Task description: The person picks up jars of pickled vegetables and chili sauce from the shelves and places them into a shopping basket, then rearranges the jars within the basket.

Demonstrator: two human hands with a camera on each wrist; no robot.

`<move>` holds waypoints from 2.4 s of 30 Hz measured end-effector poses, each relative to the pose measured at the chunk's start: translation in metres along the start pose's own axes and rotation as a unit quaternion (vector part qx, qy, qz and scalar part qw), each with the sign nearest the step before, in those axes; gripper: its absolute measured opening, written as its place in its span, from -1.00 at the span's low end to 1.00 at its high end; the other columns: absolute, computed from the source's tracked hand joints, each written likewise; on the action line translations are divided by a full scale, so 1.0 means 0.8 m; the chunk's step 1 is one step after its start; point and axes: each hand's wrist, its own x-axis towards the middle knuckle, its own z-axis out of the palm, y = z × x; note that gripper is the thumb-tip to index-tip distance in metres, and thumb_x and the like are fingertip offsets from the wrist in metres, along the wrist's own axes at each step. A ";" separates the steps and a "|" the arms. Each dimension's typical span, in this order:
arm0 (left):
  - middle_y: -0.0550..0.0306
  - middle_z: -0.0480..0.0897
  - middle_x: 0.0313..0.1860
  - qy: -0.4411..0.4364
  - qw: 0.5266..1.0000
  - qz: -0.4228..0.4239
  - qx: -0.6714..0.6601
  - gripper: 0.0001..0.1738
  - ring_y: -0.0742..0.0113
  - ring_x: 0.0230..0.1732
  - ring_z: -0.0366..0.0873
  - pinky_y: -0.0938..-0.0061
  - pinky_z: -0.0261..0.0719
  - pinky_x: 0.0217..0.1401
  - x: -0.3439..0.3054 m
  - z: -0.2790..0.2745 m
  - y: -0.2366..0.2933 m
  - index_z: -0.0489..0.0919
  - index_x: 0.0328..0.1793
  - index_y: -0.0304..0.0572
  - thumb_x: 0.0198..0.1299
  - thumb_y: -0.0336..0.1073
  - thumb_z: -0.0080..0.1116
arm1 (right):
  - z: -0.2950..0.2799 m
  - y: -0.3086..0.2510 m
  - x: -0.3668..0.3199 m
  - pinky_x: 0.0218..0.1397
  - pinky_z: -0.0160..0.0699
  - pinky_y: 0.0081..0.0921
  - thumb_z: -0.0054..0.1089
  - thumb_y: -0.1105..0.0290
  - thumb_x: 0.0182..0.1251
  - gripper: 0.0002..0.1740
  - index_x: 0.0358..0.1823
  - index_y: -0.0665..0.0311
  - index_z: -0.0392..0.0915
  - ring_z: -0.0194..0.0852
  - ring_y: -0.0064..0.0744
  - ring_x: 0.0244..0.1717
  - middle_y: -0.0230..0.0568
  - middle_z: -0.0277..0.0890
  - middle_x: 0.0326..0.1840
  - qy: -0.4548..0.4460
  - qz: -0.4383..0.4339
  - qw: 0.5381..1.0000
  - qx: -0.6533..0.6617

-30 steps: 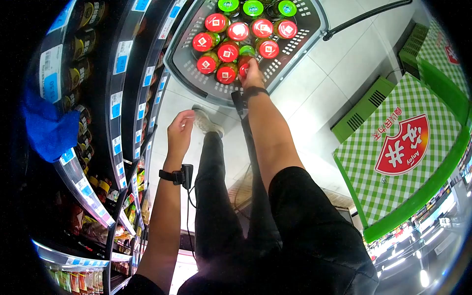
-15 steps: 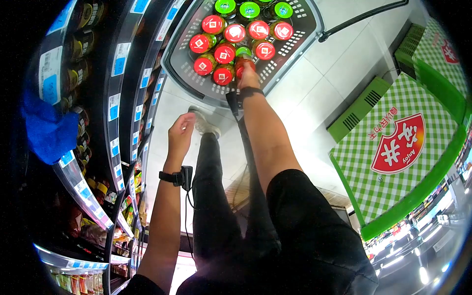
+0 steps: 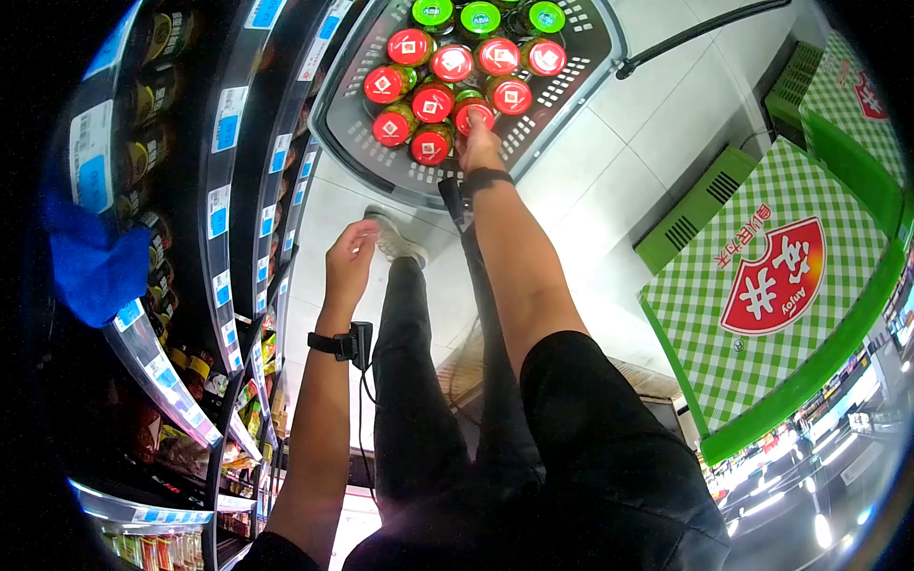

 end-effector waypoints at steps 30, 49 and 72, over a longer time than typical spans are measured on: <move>0.05 0.75 0.01 -0.007 0.997 0.083 0.009 -0.73 0.34 0.01 0.70 0.43 0.63 0.10 -0.119 -0.064 0.120 0.64 0.19 -0.31 0.45 -0.38 0.13 | -0.152 -0.117 -0.304 -0.01 0.62 -0.42 -0.07 -0.08 0.65 -0.50 0.04 0.25 0.53 0.71 -0.30 -0.10 -0.21 0.63 -0.09 -0.225 -0.113 0.960 -0.119; 0.11 0.78 -0.06 0.246 0.938 0.221 -0.104 -0.78 0.38 -0.06 0.71 0.48 0.63 0.01 -0.366 -0.196 0.106 0.66 0.13 -0.24 0.45 -0.40 0.14 | -0.258 -0.215 -1.127 -0.35 0.57 -0.39 0.05 0.59 0.41 -0.83 -0.09 0.27 0.60 0.62 -0.19 -0.42 -0.13 0.65 -0.31 -0.667 -0.649 0.314 -0.188; 0.15 0.72 -0.06 0.493 0.777 0.054 -0.387 -0.78 0.46 -0.13 0.61 0.53 0.57 -0.02 -0.674 -0.073 -0.079 0.65 0.11 -0.32 0.45 -0.46 0.07 | -0.202 0.141 -0.984 0.01 0.55 -0.52 0.00 0.50 0.59 -0.72 0.22 0.36 0.52 0.56 -0.53 -0.13 -0.28 0.61 -0.14 -0.731 -0.193 0.312 -0.576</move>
